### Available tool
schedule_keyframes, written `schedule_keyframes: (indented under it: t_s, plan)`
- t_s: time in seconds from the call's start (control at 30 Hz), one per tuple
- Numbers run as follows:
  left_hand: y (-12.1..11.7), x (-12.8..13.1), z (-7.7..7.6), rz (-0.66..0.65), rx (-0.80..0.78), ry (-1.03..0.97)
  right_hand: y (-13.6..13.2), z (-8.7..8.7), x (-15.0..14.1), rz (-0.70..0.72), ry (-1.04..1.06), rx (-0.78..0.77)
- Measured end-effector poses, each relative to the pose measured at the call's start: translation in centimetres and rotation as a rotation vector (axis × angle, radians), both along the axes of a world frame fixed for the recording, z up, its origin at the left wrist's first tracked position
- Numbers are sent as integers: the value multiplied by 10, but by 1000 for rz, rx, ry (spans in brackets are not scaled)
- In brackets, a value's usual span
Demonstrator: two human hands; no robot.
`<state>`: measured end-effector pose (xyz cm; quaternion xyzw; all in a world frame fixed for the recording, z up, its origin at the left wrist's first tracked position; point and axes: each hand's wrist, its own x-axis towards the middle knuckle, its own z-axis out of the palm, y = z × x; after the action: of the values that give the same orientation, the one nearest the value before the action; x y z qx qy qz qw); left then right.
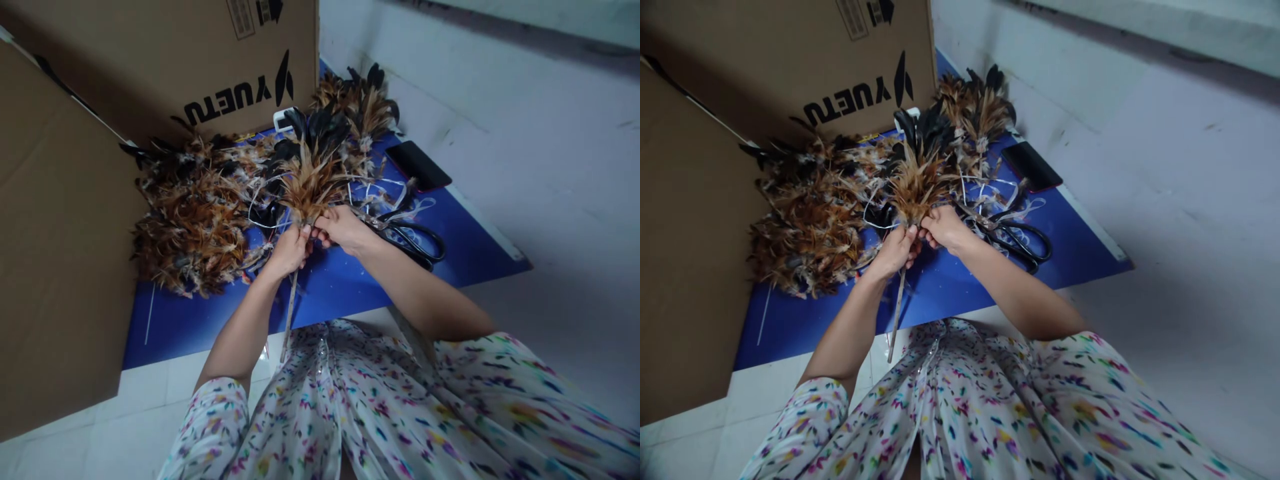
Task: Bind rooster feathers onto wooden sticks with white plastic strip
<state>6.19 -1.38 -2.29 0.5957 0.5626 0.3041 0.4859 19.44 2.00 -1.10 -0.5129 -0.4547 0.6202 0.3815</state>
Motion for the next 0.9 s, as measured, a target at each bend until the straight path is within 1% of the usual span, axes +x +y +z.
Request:
schedule_keyframes:
  t_s: [0.1,0.2,0.3,0.37,0.53,0.7,0.9]
  plan:
    - [1,0,4,8,81,232,-2,5,-1,-2,15,12]
    - [-2,2,11,8,146,484,-3,8,-2,-10,23,7]
    - [-5,6,18,4,225,784,-3,8,-3,-5,29,-4]
    - [-6,9,20,2,231,907,-2,7,-2,-3,36,-1]
    - [-6,13,18,1,193,950,-3,6,-1,-6,61,-3]
    - [-6,14,16,-2,175,1008,-3,4,1,45,57,-45]
    - [-4,16,17,41,190,1021,-6,2,5,2,108,0]
